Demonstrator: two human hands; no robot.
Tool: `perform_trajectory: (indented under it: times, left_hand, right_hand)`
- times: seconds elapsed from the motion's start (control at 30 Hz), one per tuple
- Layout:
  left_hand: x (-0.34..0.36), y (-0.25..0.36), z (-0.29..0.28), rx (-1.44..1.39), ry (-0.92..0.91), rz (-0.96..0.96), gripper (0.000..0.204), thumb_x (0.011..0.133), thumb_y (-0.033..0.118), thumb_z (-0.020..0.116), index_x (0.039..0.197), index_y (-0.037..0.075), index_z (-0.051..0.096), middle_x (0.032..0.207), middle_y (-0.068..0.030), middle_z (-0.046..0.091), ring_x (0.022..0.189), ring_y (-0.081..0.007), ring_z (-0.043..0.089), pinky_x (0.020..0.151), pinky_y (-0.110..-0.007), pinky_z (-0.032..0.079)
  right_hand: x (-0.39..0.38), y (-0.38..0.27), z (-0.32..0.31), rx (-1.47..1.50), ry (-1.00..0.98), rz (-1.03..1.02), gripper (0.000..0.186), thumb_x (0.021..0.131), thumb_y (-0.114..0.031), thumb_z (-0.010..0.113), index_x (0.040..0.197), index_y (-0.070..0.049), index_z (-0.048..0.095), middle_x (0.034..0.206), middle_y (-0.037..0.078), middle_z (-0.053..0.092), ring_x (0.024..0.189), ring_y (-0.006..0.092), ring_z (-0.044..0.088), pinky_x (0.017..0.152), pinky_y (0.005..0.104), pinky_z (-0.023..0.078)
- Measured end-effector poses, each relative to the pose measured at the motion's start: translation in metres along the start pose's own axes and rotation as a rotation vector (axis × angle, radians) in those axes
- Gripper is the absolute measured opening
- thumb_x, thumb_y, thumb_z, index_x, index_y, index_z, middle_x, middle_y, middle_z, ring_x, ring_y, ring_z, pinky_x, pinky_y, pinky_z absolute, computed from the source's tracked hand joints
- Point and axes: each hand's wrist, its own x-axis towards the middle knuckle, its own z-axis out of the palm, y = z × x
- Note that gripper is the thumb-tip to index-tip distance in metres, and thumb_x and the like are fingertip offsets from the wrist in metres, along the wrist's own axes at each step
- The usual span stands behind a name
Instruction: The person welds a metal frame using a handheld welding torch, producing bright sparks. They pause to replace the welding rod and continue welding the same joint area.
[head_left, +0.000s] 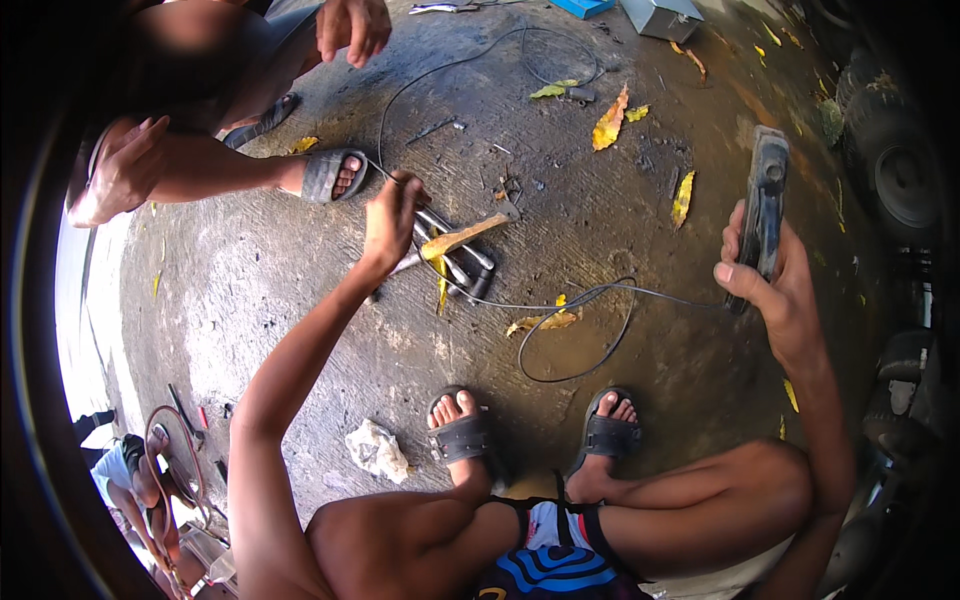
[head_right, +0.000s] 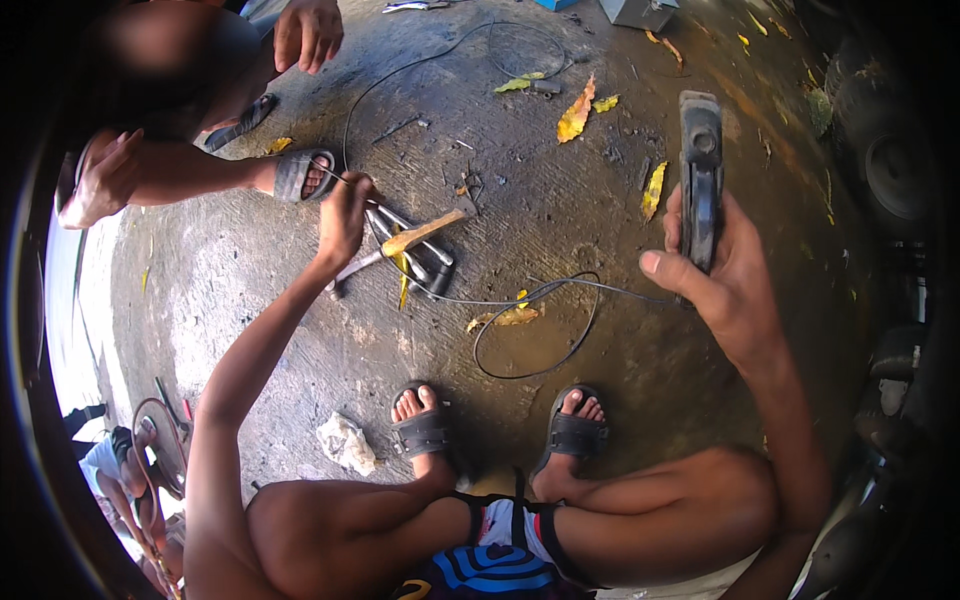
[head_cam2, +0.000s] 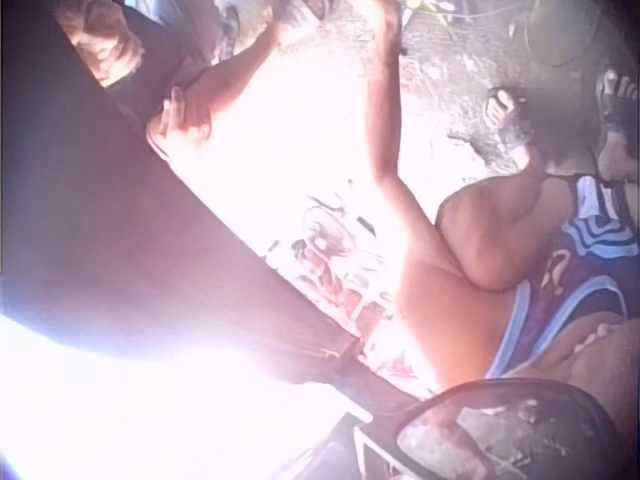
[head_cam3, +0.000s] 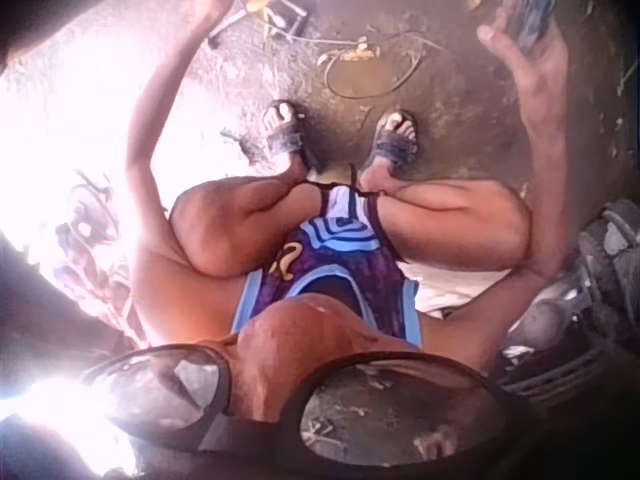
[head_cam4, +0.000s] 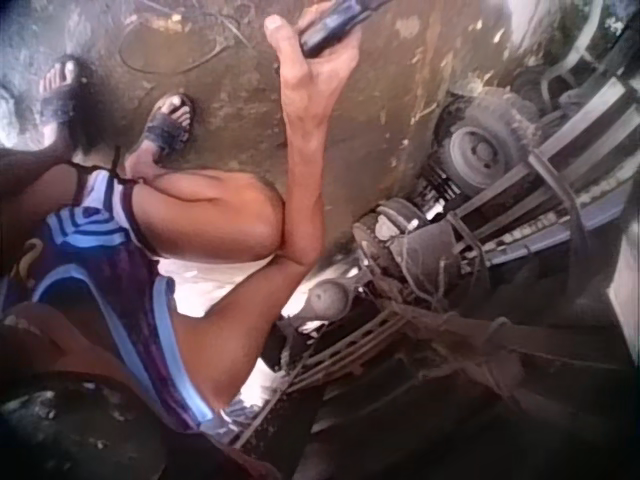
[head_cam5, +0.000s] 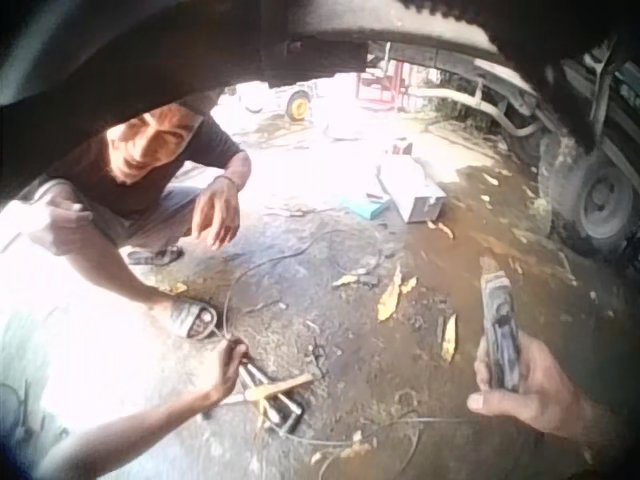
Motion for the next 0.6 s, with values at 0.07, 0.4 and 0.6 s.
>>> perform_trajectory:
  times: [0.07,0.4,0.6]
  left_hand:
    - [-0.011,-0.036,0.004,0.105,-0.160,0.110,0.027,0.103,0.022,0.049,0.107,-0.002,0.060,0.093,-0.0167,0.073,0.086,-0.0266,0.071,0.081,-0.039,0.055]
    - [-0.021,-0.015,-0.004,0.238,0.032,0.098,0.031,0.105,0.027,0.043,0.105,0.002,0.062,0.070,-0.0173,0.059,0.061,-0.0343,0.059,0.061,-0.044,0.046]
    - [-0.011,0.126,-0.020,0.068,-0.188,0.375,0.030,0.103,0.021,0.048,0.119,0.000,0.062,0.082,-0.0192,0.063,0.068,-0.0300,0.059,0.067,-0.043,0.046]
  right_hand:
    - [0.002,-0.002,0.000,0.000,-0.040,-0.006,0.037,0.077,-0.007,0.073,0.106,-0.006,0.050,0.087,-0.003,0.046,0.076,0.0033,0.043,0.066,0.0204,0.037]
    - [0.008,0.013,-0.002,-0.047,-0.006,0.003,0.041,0.076,-0.010,0.071,0.112,-0.005,0.052,0.092,-0.001,0.052,0.085,0.0069,0.050,0.076,0.0231,0.040]
    - [0.012,0.029,-0.004,0.159,0.073,0.041,0.041,0.074,-0.011,0.059,0.113,-0.004,0.051,0.093,0.004,0.053,0.088,0.0143,0.052,0.083,0.0297,0.042]
